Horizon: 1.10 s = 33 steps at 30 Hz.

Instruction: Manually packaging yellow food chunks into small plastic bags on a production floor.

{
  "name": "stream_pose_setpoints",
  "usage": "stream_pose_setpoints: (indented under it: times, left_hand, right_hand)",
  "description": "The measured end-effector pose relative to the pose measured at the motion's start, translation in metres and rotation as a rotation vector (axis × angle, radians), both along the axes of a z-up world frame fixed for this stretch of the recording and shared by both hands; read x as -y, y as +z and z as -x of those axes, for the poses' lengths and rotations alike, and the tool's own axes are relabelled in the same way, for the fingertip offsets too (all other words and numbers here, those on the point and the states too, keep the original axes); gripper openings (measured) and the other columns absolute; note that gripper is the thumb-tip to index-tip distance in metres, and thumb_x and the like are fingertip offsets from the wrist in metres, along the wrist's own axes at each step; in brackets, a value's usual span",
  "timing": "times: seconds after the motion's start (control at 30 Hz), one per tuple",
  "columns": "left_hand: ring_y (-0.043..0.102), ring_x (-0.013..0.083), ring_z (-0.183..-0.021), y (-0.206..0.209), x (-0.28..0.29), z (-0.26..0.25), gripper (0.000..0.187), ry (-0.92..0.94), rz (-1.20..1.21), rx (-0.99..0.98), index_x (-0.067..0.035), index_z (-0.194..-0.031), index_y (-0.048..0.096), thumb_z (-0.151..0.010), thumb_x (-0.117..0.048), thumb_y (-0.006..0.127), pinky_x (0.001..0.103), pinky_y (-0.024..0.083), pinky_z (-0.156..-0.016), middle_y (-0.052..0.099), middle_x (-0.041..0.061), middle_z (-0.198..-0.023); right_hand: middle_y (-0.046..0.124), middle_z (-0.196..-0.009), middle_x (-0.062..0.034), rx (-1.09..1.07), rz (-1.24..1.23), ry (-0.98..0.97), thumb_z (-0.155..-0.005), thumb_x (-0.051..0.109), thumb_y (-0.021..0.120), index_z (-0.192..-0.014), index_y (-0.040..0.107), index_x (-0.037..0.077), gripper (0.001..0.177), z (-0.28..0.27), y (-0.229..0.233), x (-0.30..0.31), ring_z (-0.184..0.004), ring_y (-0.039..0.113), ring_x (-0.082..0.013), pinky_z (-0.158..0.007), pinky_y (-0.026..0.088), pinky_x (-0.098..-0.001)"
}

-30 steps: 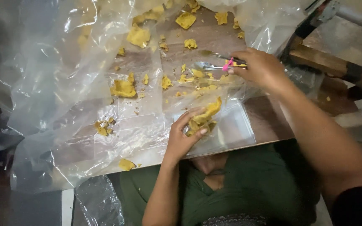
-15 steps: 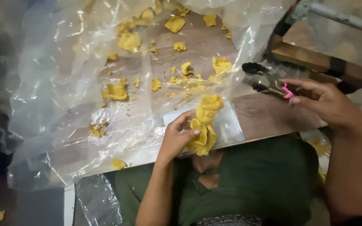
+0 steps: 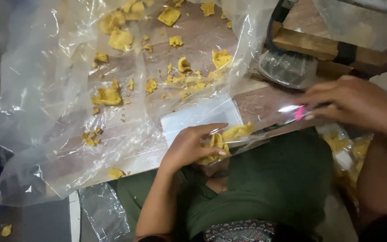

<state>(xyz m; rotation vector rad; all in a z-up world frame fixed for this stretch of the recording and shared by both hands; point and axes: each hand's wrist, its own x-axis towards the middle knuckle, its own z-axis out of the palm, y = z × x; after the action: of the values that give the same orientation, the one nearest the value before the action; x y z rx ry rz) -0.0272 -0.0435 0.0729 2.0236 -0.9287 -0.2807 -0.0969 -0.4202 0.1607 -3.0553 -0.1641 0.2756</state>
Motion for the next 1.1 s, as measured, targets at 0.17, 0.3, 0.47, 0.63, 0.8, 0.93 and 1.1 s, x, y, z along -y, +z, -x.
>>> stream_pose_setpoints:
  times: [0.17,0.3,0.47,0.63,0.8,0.93,1.1]
  left_hand:
    - [0.068,0.0238,-0.072,-0.002,0.006,-0.001,0.070,-0.035,-0.045,0.147,-0.025,-0.133,0.067,-0.068,-0.038,0.086,0.034,0.052,-0.070,0.078,0.003,-0.115]
    - [0.073,0.0249,-0.093,0.002,0.002,0.001,0.071,-0.062,0.068,0.146,-0.017,-0.132,0.067,-0.066,-0.033,0.088,0.035,0.054,-0.082,0.077,0.004,-0.121]
    - [0.054,0.0209,-0.074,0.006,0.002,0.006,0.073,-0.039,0.041,0.178,-0.017,-0.128,0.072,-0.062,-0.046,0.085,0.032,0.047,-0.080,0.079,0.004,-0.101]
    - [0.065,0.0220,-0.080,-0.006,0.006,0.006,0.069,-0.082,0.062,0.257,-0.013,-0.127,0.071,-0.069,-0.048,0.082,0.033,0.045,-0.087,0.078,0.003,-0.103]
    - [0.073,0.0191,-0.082,-0.029,0.001,-0.002,0.055,0.009,0.177,0.187,-0.010,-0.121,0.073,-0.071,-0.029,0.088,0.032,0.058,-0.081,0.078,0.006,-0.115]
    - [0.065,0.0223,-0.108,-0.029,-0.016,-0.002,0.059,0.223,0.325,-0.077,-0.008,-0.126,0.068,-0.072,-0.027,0.083,0.035,0.050,-0.099,0.071,0.006,-0.122]
    - [0.063,0.0217,-0.114,-0.028,-0.010,-0.003,0.055,0.225,0.544,-0.126,-0.002,-0.128,0.063,-0.076,-0.012,0.080,0.034,0.046,-0.106,0.068,0.009,-0.125]
  right_hand:
    - [0.080,-0.111,0.0192,-0.053,0.068,0.045,-0.083,0.036,0.070,-0.113,0.076,0.038,0.031,-0.005,-0.003,-0.010,-0.065,0.077,-0.0108,-0.068,0.062,-0.0320]
    - [0.066,-0.145,0.0033,-0.192,-0.123,-0.104,-0.080,0.033,0.075,-0.117,0.080,0.034,0.038,-0.024,-0.011,0.013,-0.032,0.061,-0.0173,-0.042,0.054,-0.0307]
    - [0.090,-0.101,0.0011,-0.341,-0.396,0.081,-0.080,0.027,0.071,-0.114,0.085,0.017,0.038,-0.043,-0.020,0.014,-0.049,0.068,-0.0139,-0.046,0.055,-0.0290]
    - [0.084,-0.116,0.0090,-0.302,-0.297,0.168,-0.081,0.044,0.068,-0.116,0.081,0.025,0.042,-0.036,-0.018,-0.024,-0.048,0.068,-0.0096,-0.044,0.052,-0.0255]
    - [0.067,-0.142,0.0075,-0.160,-0.251,0.153,-0.081,0.031,0.070,-0.134,0.065,0.037,0.053,-0.014,-0.011,-0.006,-0.034,0.052,-0.0106,-0.032,0.049,-0.0224]
    - [0.072,-0.106,-0.0024,-0.014,-0.339,-0.115,-0.083,0.027,0.068,-0.144,0.060,0.025,0.062,0.000,-0.036,0.032,-0.071,0.064,-0.0168,-0.064,0.053,-0.0320]
    - [0.066,-0.136,-0.0065,-0.061,-0.367,-0.422,-0.085,0.033,0.072,-0.147,0.056,0.020,0.066,-0.006,-0.108,-0.002,-0.105,0.069,-0.0259,-0.088,0.055,-0.0410]
